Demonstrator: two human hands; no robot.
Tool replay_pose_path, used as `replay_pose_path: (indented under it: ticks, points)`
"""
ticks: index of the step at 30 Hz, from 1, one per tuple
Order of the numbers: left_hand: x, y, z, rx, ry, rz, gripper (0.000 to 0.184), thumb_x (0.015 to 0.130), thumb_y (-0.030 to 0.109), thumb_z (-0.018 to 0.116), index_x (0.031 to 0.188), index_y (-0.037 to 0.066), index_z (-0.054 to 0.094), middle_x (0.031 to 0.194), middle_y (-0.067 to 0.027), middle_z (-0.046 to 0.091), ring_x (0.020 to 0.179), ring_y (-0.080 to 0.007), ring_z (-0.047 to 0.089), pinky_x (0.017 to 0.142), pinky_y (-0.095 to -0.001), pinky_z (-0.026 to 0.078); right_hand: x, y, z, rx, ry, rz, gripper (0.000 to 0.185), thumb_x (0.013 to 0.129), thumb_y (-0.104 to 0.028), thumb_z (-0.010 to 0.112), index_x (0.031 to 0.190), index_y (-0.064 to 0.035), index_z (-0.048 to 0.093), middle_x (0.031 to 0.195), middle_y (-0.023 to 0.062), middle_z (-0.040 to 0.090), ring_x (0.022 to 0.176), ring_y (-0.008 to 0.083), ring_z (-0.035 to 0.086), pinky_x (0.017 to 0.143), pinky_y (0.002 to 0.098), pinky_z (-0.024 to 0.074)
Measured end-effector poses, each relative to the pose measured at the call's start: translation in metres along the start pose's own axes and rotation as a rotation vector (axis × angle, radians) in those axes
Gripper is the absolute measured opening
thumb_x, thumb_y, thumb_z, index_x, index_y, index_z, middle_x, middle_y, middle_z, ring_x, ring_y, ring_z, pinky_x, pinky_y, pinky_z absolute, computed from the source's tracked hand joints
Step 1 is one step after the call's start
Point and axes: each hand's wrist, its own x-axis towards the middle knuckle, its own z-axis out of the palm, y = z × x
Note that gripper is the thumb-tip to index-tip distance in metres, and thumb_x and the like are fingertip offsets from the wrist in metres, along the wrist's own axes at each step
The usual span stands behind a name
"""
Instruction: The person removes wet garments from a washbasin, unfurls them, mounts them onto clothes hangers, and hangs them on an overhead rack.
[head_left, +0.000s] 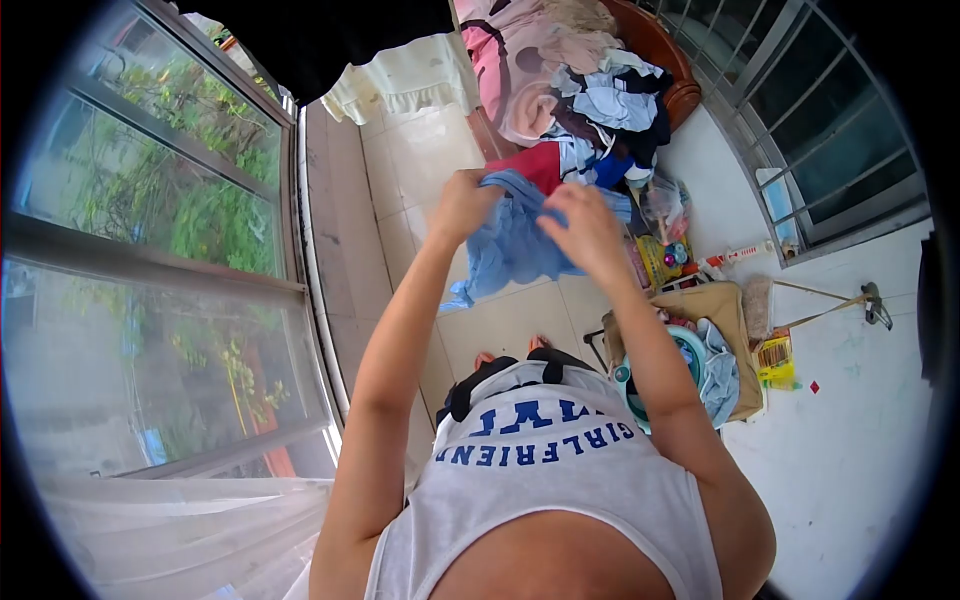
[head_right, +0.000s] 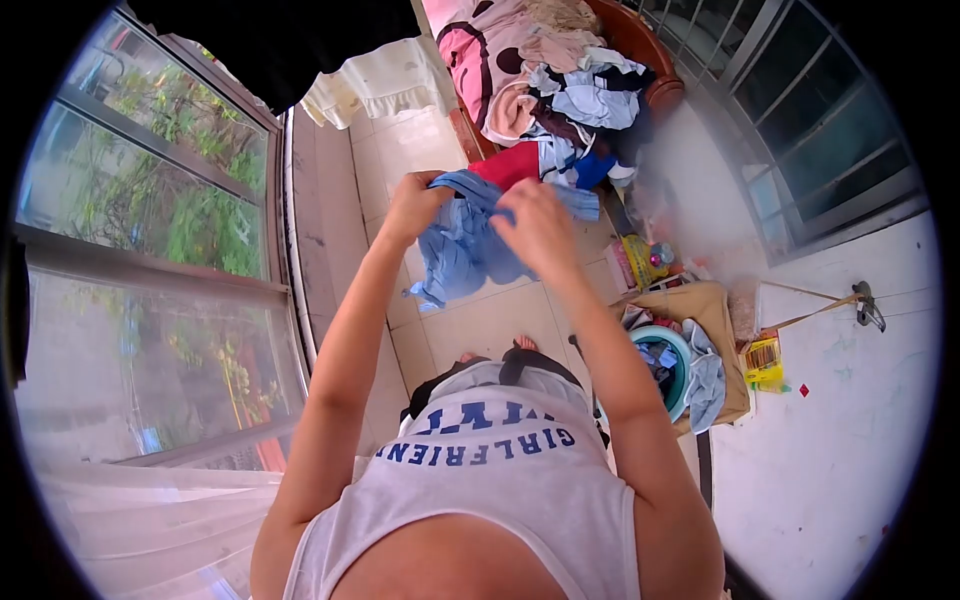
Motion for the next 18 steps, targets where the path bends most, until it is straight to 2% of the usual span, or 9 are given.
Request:
replay_pose_path:
  ticks: [2,4,5,8,10,11,14,16,18]
  points:
    - [-0.004,0.015,0.011,0.036,0.005,0.01,0.025,0.07,0.02,0.059,0.083,-0.001,0.064,0.071,-0.0204,0.061,0.067,-0.0317,0.06,0.066,-0.0368,0.046,-0.007,-0.02,0.012,0.227,-0.202,0.062,0.019,0.076,-0.023,0.063,0.078,-0.0046,0.062,0.092,0.0111,0.06,0.093,0.0309,0.056,0.076,0.0392,0.0449]
    - [-0.017,0.041,0.016,0.126,0.021,0.097,0.026,0.071,0.014,0.057,0.09,-0.002,0.064,0.071,-0.016,0.062,0.062,-0.0214,0.058,0.064,-0.0331,0.046,-0.003,-0.026,0.041,0.242,-0.223,0.123,0.021,0.078,-0.026,0.06,0.082,-0.005,0.061,0.09,0.0133,0.06,0.092,0.0323,0.056,0.076,0.0393,0.0451]
    - [-0.023,0.053,0.017,0.188,-0.02,0.091,0.026,0.069,0.013,0.056,0.089,-0.002,0.063,0.072,-0.0205,0.061,0.065,-0.027,0.06,0.067,-0.0353,0.047,-0.002,-0.023,0.063,0.257,-0.246,0.182,0.024,0.08,-0.028,0.058,0.086,-0.0055,0.061,0.089,0.0155,0.06,0.091,0.0336,0.056,0.076,0.0395,0.0453]
    - [-0.05,0.068,0.04,-0.032,-0.091,0.194,0.028,0.069,0.01,0.053,0.091,-0.005,0.061,0.071,-0.0198,0.06,0.066,-0.026,0.06,0.067,-0.0343,0.047,0.009,0.012,0.14,0.579,-0.093,0.084,0.024,0.085,-0.025,0.05,0.096,-0.0052,0.059,0.101,0.0159,0.059,0.098,0.0299,0.055,0.086,0.0346,0.0431]
    - [-0.068,0.082,0.05,-0.12,-0.132,0.259,0.028,0.069,0.01,0.054,0.092,-0.005,0.06,0.075,-0.0203,0.06,0.073,-0.026,0.061,0.071,-0.033,0.046,0.016,0.018,0.145,0.896,-0.121,0.137,0.024,0.086,-0.023,0.049,0.098,-0.0049,0.058,0.104,0.0155,0.058,0.099,0.0288,0.054,0.087,0.0339,0.0418]
    - [-0.076,0.092,0.049,-0.142,-0.229,0.198,0.029,0.068,0.009,0.055,0.095,-0.004,0.06,0.082,-0.0212,0.061,0.079,-0.0313,0.061,0.073,-0.0338,0.046,0.017,0.021,0.142,1.055,-0.146,0.17,0.024,0.086,-0.023,0.049,0.099,-0.0047,0.058,0.105,0.0153,0.057,0.1,0.0283,0.054,0.088,0.0336,0.0411]
    - [-0.076,0.074,0.054,-0.057,-0.199,0.296,0.03,0.068,0.008,0.056,0.096,-0.003,0.059,0.088,-0.0214,0.061,0.083,-0.0353,0.059,0.075,-0.0351,0.046,0.019,0.023,0.141,1.387,-0.203,0.217,0.025,0.087,-0.021,0.048,0.103,-0.0043,0.056,0.109,0.0147,0.055,0.102,0.0268,0.053,0.091,0.0326,0.0392]
    - [-0.066,0.048,0.047,0.1,-0.089,0.314,0.037,0.069,0.007,0.056,0.105,0.001,0.058,0.093,-0.0191,0.06,0.084,-0.0363,0.057,0.075,-0.0376,0.046,0.021,0.022,0.144,1.527,-0.228,0.229,0.025,0.087,-0.02,0.047,0.105,-0.004,0.055,0.111,0.0143,0.054,0.104,0.0257,0.052,0.093,0.0319,0.0379]
    - [-0.053,0.027,0.037,0.363,0.33,0.218,0.04,0.071,0.005,0.055,0.11,0.004,0.055,0.096,-0.0172,0.058,0.083,-0.0356,0.057,0.073,-0.0404,0.046,0.026,0.021,0.15,1.593,-0.225,0.223,0.026,0.088,-0.019,0.046,0.107,-0.0037,0.054,0.114,0.014,0.053,0.105,0.0247,0.051,0.095,0.0312,0.0366]
